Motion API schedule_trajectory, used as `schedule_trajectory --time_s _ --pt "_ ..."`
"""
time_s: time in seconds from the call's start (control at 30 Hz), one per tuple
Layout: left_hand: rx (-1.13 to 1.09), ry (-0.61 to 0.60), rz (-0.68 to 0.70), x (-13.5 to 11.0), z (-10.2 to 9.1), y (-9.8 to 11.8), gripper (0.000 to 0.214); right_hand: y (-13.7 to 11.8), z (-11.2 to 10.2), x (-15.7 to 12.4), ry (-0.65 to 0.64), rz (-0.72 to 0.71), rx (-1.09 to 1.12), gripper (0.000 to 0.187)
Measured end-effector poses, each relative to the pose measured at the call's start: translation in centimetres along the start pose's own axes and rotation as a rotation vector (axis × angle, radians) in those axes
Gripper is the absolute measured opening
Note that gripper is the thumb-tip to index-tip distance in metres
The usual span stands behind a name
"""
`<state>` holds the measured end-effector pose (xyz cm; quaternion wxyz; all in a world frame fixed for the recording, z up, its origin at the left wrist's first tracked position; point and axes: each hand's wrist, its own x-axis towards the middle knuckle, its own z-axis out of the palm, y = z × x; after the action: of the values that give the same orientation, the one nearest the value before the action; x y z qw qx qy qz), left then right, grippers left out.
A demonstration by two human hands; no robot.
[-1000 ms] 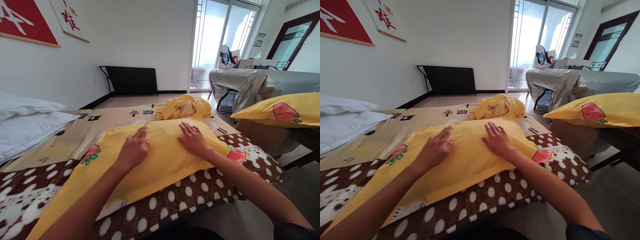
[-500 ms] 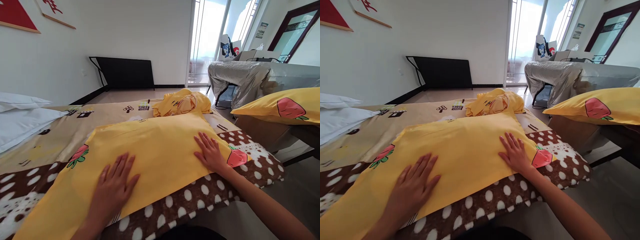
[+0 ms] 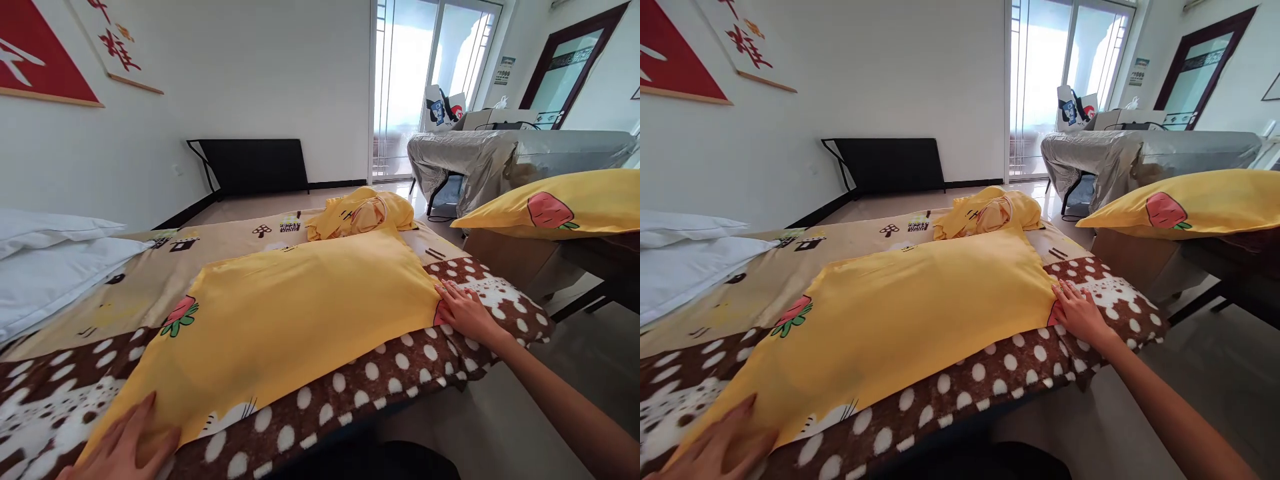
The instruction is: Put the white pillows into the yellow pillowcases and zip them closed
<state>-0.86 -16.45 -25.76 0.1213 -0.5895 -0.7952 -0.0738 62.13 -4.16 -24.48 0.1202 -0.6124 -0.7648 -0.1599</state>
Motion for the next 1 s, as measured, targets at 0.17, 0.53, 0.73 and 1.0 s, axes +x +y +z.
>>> schedule_trajectory --time_s 0.17,0.53,0.73,1.0 --pt "-0.038 0.332 0.416 0.1 -5.4 9.6 0.071 -7.0 -5.4 2.0 0.179 -0.260 0.181 0.059" --pt "-0.046 0.199 0.753 5.0 -5.2 24.8 0.083 -16.1 -4.0 7.0 0.045 -0.629 0.166 0.088" --pt "0.001 0.214 0.487 4.1 -3.6 17.7 0.081 -9.1 -2.8 5.9 0.118 -0.431 0.106 0.085" --pt "-0.179 -0.068 0.099 2.2 -0.5 3.3 0.090 -0.7 0.7 3.9 -0.021 -0.215 0.084 0.076"
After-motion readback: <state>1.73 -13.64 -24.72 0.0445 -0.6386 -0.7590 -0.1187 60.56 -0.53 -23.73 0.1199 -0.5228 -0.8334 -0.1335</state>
